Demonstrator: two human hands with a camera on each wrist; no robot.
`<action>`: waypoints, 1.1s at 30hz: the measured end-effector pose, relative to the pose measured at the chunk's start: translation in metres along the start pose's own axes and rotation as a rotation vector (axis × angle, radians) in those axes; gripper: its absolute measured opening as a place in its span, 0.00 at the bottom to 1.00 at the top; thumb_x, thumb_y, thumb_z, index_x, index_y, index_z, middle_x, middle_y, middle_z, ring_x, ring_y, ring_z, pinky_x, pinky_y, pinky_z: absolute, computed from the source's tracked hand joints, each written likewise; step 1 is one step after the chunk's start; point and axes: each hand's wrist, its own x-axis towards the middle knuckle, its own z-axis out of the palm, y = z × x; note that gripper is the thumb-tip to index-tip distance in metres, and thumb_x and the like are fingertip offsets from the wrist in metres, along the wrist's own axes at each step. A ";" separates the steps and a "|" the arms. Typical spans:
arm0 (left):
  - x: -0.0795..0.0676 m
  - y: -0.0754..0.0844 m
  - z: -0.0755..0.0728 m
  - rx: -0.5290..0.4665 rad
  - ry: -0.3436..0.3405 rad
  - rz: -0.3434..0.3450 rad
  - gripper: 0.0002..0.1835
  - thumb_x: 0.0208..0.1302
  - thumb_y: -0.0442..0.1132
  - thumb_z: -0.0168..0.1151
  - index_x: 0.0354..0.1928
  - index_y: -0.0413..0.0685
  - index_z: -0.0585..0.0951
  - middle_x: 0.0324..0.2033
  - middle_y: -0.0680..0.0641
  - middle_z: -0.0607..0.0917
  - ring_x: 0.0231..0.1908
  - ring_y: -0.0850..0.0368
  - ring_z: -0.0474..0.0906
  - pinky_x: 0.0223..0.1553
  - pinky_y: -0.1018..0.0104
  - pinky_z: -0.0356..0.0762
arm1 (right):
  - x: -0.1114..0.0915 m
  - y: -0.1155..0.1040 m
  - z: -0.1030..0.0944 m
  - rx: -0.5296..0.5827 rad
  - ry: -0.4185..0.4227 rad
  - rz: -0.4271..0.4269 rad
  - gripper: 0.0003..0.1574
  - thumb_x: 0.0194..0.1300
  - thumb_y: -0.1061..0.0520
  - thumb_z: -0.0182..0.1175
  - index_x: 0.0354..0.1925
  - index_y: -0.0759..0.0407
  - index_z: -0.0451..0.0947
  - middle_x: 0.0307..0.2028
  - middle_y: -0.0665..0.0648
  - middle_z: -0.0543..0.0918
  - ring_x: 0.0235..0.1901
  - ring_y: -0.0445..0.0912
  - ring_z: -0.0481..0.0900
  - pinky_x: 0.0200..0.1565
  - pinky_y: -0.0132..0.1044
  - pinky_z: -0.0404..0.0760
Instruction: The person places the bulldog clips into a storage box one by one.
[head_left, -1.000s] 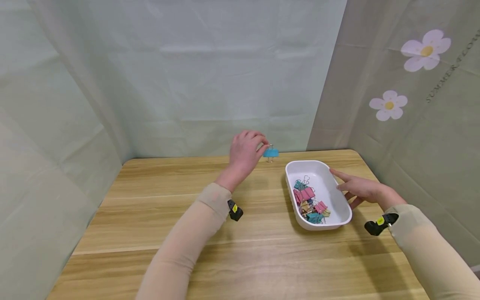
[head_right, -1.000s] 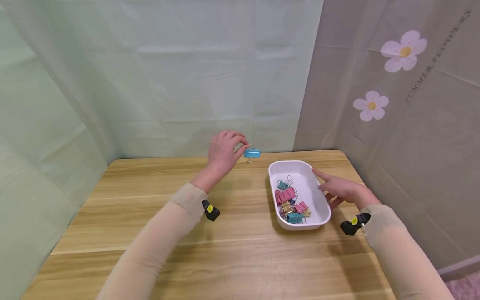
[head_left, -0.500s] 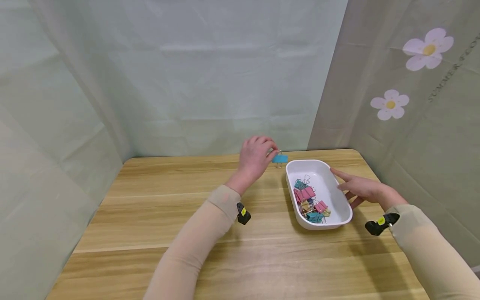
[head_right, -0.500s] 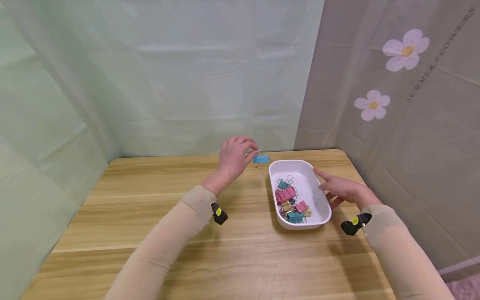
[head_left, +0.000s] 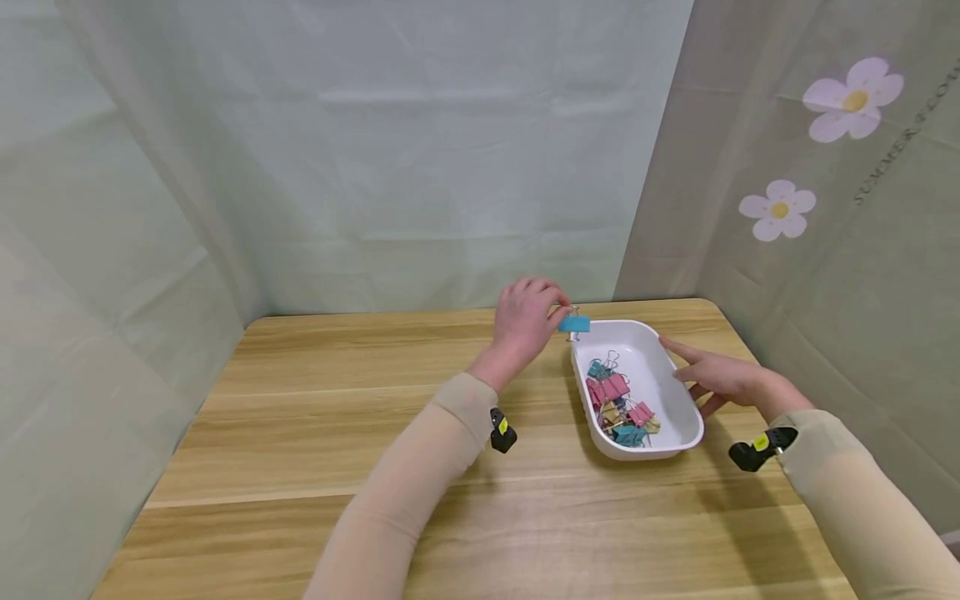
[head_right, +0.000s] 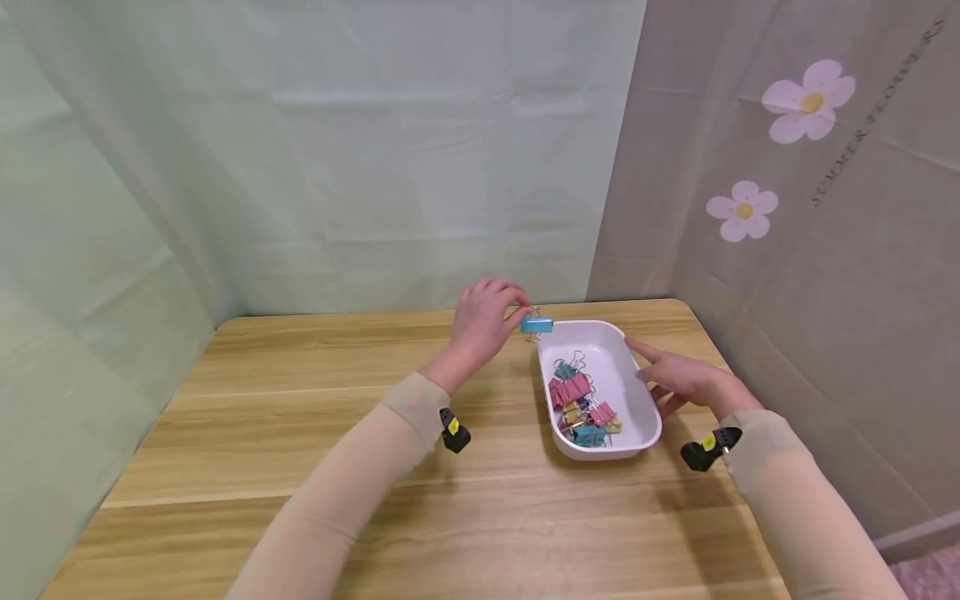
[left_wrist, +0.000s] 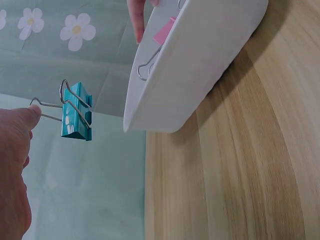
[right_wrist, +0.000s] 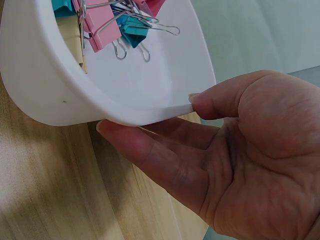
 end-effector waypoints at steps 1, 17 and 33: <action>0.000 0.001 0.001 -0.006 0.000 -0.004 0.11 0.73 0.56 0.61 0.47 0.64 0.86 0.55 0.59 0.82 0.60 0.57 0.72 0.66 0.54 0.67 | 0.000 0.000 0.000 -0.001 0.000 0.001 0.49 0.81 0.53 0.47 0.82 0.41 0.26 0.77 0.76 0.43 0.58 0.66 0.77 0.45 0.52 0.86; 0.002 0.016 0.013 -0.049 0.013 -0.034 0.11 0.73 0.57 0.61 0.47 0.65 0.86 0.55 0.59 0.83 0.61 0.56 0.73 0.65 0.55 0.68 | 0.000 -0.002 0.002 0.006 0.007 0.007 0.49 0.81 0.53 0.47 0.82 0.40 0.27 0.76 0.76 0.44 0.58 0.67 0.77 0.45 0.53 0.86; -0.004 0.021 0.026 -0.074 -0.059 -0.057 0.31 0.70 0.67 0.57 0.71 0.70 0.73 0.70 0.55 0.73 0.69 0.50 0.67 0.70 0.49 0.62 | 0.004 0.001 0.001 0.005 0.003 0.001 0.48 0.82 0.52 0.47 0.82 0.39 0.27 0.76 0.76 0.43 0.57 0.65 0.78 0.44 0.53 0.86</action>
